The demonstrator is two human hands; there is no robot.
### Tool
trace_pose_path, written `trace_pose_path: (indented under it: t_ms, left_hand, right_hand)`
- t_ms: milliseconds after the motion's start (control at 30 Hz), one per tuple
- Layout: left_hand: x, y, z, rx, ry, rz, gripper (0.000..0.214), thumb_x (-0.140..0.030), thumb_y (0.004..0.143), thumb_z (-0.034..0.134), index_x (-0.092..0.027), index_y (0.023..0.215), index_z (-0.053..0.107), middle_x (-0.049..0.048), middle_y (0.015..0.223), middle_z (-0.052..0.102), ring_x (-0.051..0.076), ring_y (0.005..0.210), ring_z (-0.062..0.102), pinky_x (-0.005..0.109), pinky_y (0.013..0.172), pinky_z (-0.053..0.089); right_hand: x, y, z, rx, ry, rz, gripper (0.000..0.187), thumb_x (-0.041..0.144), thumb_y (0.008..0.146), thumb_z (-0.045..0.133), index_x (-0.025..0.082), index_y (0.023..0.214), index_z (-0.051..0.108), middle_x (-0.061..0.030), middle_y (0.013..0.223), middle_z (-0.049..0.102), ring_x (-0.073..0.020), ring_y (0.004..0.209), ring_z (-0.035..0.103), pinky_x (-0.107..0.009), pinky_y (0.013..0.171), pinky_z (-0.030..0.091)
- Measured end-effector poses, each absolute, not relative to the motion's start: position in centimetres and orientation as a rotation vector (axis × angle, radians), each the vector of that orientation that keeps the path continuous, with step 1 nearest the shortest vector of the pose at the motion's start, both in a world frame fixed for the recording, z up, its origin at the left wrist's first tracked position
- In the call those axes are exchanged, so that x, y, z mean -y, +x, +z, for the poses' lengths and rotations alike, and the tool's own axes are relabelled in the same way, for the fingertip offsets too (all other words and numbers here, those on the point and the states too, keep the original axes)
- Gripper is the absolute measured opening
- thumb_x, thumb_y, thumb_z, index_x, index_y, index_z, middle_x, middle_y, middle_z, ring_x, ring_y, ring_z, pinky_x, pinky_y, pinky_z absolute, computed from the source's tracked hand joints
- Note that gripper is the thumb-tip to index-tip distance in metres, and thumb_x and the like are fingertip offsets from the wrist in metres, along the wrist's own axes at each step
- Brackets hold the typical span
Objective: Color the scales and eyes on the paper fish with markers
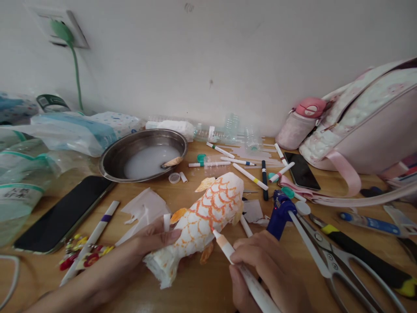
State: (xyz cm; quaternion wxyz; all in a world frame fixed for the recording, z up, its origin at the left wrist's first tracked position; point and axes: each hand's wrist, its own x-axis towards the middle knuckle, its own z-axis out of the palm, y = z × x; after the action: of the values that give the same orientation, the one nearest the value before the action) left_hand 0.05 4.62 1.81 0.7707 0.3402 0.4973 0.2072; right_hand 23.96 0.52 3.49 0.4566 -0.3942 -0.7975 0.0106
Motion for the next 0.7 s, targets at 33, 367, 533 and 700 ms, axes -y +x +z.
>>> trace_pose_path:
  t_ms: [33,367,533,700]
  left_hand:
    - [-4.5,0.1,2.1,-1.084,0.735,0.452,0.056,-0.052,0.064,0.083,-0.019,0.106,0.065,0.0033,0.078,0.080,0.018,0.058,0.070,0.024,0.056,0.051]
    - [-3.6,0.2,2.8,-1.102,0.638,0.539,0.036,-0.046,0.069,0.082,-0.021,0.092,0.068,-0.0008,0.081,0.079,0.018,0.071,0.071,0.025,0.066,0.055]
    - [-4.1,0.1,2.4,-1.049,0.583,0.542,0.043,-0.049,0.060,0.088,-0.021,0.087,0.069,0.0001,0.075,0.078,0.017,0.064,0.070,0.023,0.059,0.055]
    - [-4.2,0.2,3.0,-1.038,0.559,0.552,0.044,-0.051,0.058,0.089,-0.020,0.083,0.069,-0.0004,0.068,0.077,0.015,0.059,0.069,0.021,0.056,0.054]
  right_hand:
    - [-0.5,24.0,3.5,1.962,-0.970,0.028,0.014,0.007,0.078,0.051,0.020,0.078,0.055,0.0038,0.063,0.065,-0.0074,0.052,0.061,-0.020,0.054,0.050]
    - [-0.5,23.9,3.5,1.976,-0.984,0.046,0.014,0.007,0.079,0.051,0.021,0.079,0.054,0.0036,0.064,0.065,-0.0081,0.054,0.059,-0.022,0.054,0.049]
    - [-0.5,23.9,3.2,1.992,-0.969,0.048,0.013,0.007,0.080,0.052,0.020,0.082,0.054,0.0035,0.067,0.067,-0.0076,0.056,0.062,-0.022,0.057,0.048]
    - [-0.6,23.8,2.9,1.925,-0.987,0.045,0.012,0.009,0.082,0.050,0.020,0.079,0.054,0.0039,0.065,0.064,-0.0076,0.056,0.058,-0.023,0.057,0.046]
